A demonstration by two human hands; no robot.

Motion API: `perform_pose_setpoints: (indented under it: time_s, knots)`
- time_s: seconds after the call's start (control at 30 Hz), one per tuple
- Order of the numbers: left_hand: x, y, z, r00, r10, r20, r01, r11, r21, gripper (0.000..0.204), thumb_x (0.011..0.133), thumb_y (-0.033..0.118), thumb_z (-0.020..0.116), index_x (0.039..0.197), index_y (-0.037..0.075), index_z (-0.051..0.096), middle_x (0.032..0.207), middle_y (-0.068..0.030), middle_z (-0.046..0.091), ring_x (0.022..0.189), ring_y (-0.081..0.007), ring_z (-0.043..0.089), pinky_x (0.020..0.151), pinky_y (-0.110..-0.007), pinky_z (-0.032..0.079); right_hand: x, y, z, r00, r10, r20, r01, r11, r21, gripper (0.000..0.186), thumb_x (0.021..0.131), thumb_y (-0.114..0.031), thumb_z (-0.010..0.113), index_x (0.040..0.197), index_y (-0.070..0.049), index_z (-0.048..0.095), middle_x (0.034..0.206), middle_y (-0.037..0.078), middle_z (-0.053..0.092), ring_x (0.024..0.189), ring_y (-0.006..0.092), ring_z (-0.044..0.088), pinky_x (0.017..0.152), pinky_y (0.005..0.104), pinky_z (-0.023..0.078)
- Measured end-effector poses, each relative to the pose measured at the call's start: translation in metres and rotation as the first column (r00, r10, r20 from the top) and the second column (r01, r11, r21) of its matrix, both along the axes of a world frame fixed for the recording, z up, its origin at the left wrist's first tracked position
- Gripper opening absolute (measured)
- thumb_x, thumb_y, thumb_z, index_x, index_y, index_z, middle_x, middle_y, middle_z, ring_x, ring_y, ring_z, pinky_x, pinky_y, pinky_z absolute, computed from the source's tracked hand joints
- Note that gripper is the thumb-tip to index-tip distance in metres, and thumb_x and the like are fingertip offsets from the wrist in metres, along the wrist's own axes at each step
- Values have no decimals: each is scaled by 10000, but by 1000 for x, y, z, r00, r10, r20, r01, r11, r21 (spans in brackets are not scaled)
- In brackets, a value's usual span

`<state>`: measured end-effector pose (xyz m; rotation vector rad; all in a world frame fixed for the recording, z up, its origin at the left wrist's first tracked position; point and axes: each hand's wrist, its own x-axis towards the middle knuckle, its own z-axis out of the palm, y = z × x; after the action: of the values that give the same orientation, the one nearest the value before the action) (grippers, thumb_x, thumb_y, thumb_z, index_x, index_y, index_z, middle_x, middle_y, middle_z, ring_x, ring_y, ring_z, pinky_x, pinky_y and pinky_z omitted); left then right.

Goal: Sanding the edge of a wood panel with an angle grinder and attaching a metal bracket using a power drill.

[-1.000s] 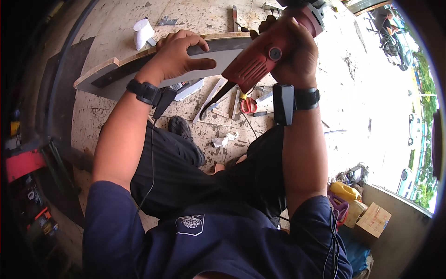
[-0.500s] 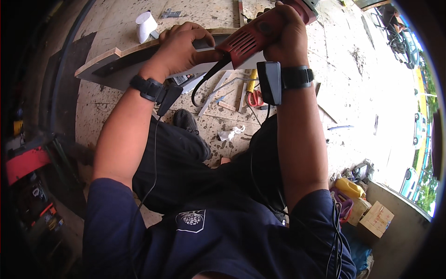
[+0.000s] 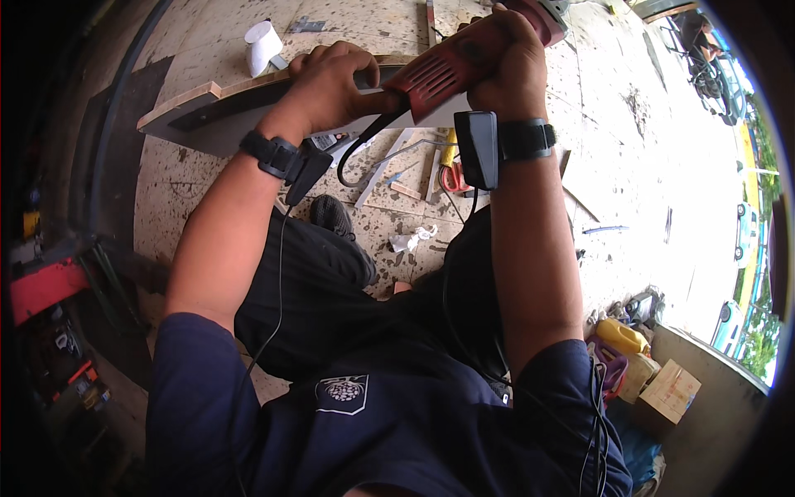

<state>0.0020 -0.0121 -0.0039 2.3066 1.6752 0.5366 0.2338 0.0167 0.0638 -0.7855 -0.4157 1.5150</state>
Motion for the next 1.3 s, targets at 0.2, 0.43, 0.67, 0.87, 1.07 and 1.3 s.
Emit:
perform_pose_setpoints:
  time_s: [0.2, 0.43, 0.67, 0.87, 1.07, 1.3]
  knots:
    - [0, -4, 4, 998, -27, -58, 29, 999, 20, 628, 647, 715, 868, 1010, 233, 694, 1261, -58, 645, 1259, -295, 562, 1122, -475, 284, 6, 0, -19, 968, 207, -141, -141, 916, 375, 162, 954, -196, 729, 1041, -95, 637, 817, 60, 651, 724, 227, 658, 657, 379, 568]
    - [-14, -3, 2, 969, -108, 223, 101, 994, 41, 519, 827, 541, 833, 1119, 152, 652, 1172, -112, 710, 1180, -355, 658, 1055, -481, 457, 55, 11, -3, 934, 39, 356, -55, 998, 34, 168, 977, -208, 726, 1014, -51, 679, 841, 85, 723, 706, 235, 716, 645, 385, 622]
    - [-29, -18, -7, 993, 81, -83, -55, 959, 277, 394, 968, 444, 731, 1092, 72, 693, 1001, -136, 753, 1025, -373, 693, 879, -508, 534, 111, -51, 36, 595, -34, 803, 61, 998, -3, 174, 878, -125, 800, 1012, -33, 741, 849, 41, 707, 719, 144, 663, 630, 303, 521]
    - [-29, -21, -9, 993, 70, -94, -32, 932, 360, 386, 975, 461, 721, 1068, 87, 703, 969, -117, 746, 969, -353, 690, 828, -463, 531, 130, -79, 37, -53, 70, 996, -93, 993, -74, 515, 737, -149, 851, 1181, 44, 673, 996, 134, 752, 931, 248, 728, 853, 370, 566]
    - [-28, -16, -11, 994, 98, -44, -76, 932, 354, 385, 969, 461, 727, 1045, 83, 722, 968, -119, 746, 960, -353, 699, 814, -471, 540, 114, -98, 27, -210, 177, 961, -100, 974, -201, 616, 716, -150, 859, 1241, 39, 599, 1093, 208, 758, 1032, 333, 747, 897, 419, 582]
    - [-29, -13, -12, 995, 96, -26, -81, 932, 354, 390, 967, 457, 732, 1057, 77, 726, 964, -128, 746, 955, -363, 701, 807, -477, 545, 116, -93, 10, -132, 116, 984, -195, 971, -141, 569, 731, -151, 843, 1208, 46, 603, 1076, 218, 765, 1054, 362, 746, 906, 424, 573]
